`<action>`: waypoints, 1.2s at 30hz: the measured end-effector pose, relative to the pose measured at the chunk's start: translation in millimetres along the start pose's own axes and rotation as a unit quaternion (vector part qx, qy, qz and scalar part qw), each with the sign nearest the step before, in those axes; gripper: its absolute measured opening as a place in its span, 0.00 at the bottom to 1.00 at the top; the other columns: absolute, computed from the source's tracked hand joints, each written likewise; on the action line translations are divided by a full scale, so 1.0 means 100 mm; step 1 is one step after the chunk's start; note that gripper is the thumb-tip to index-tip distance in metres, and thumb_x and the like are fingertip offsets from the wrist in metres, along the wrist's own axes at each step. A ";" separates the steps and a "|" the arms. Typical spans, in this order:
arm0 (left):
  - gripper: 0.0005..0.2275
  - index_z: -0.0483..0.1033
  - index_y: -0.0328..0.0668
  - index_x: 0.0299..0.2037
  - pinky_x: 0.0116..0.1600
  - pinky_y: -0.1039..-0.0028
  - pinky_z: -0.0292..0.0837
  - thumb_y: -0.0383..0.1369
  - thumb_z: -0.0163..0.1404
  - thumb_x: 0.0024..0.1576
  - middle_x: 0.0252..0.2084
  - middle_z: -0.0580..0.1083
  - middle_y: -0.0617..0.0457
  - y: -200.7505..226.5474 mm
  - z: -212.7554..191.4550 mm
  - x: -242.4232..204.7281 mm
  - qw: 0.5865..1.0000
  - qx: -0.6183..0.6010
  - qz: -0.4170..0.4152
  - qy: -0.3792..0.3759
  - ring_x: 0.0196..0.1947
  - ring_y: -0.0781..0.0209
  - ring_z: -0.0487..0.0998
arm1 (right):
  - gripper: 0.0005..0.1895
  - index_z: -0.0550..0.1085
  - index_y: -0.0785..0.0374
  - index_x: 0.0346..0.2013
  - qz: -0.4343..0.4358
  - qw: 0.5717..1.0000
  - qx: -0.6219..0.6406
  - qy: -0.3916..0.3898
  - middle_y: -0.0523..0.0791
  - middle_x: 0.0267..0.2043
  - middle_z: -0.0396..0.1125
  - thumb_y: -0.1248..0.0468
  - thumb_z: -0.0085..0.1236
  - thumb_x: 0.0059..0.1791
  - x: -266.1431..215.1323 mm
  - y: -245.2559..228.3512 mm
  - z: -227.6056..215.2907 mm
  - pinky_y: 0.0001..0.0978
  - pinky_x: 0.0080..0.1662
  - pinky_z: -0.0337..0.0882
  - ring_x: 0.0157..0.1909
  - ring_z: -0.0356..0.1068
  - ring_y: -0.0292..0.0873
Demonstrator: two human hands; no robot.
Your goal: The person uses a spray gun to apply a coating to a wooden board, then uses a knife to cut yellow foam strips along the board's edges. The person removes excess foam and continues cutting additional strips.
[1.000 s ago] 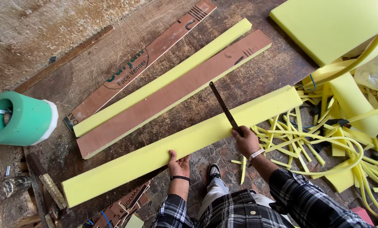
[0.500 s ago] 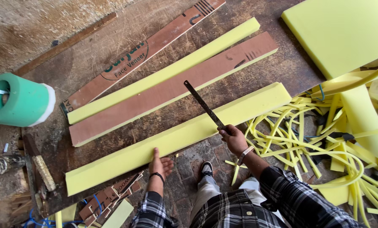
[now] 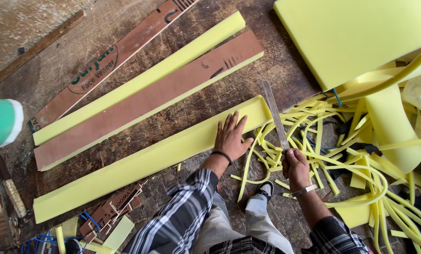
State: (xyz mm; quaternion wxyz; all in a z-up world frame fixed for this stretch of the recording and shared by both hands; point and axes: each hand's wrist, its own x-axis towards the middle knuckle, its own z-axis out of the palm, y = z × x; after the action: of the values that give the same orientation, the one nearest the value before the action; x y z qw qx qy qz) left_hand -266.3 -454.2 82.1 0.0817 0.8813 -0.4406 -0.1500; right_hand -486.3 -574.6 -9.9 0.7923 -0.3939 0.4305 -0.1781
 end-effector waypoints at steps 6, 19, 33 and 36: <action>0.61 0.18 0.61 0.75 0.72 0.31 0.15 0.61 0.61 0.45 0.79 0.18 0.44 0.29 -0.04 0.50 0.974 0.079 -0.062 -0.205 0.78 0.42 0.17 | 0.10 0.71 0.59 0.35 0.080 0.997 -0.010 -0.017 0.36 0.17 0.54 0.57 0.49 0.56 0.19 -0.18 -0.20 0.25 0.19 0.46 0.15 0.47 0.31; 0.67 0.07 0.59 0.71 0.69 0.28 0.12 0.63 0.61 0.44 0.73 0.07 0.38 0.11 0.14 0.67 0.938 0.171 -0.061 -0.295 0.74 0.32 0.07 | 0.13 0.74 0.60 0.35 0.122 0.989 -0.028 -0.082 0.36 0.16 0.55 0.56 0.49 0.56 0.67 -0.12 0.02 0.26 0.20 0.48 0.16 0.49 0.32; 0.69 0.10 0.52 0.73 0.69 0.29 0.12 0.61 0.64 0.41 0.74 0.09 0.35 0.19 0.12 0.62 0.932 0.160 -0.069 -0.318 0.74 0.30 0.08 | 0.17 0.76 0.66 0.38 0.096 0.981 -0.148 -0.078 0.38 0.21 0.60 0.55 0.50 0.57 0.40 -0.38 0.06 0.26 0.23 0.55 0.19 0.54 0.32; 0.68 0.10 0.53 0.73 0.69 0.28 0.12 0.62 0.63 0.42 0.74 0.09 0.35 0.16 0.09 0.66 0.935 0.151 -0.057 -0.315 0.74 0.30 0.08 | 0.15 0.77 0.62 0.39 0.163 0.971 -0.167 -0.053 0.40 0.20 0.61 0.55 0.48 0.56 -0.02 -0.39 -0.19 0.29 0.22 0.53 0.18 0.53 0.35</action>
State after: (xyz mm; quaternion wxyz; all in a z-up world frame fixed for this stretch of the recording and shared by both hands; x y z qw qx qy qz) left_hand -243.7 -516.9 65.0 -0.2039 0.8145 -0.4100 -0.3562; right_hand -500.8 -607.1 15.7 0.7553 -0.4541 0.4700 0.0494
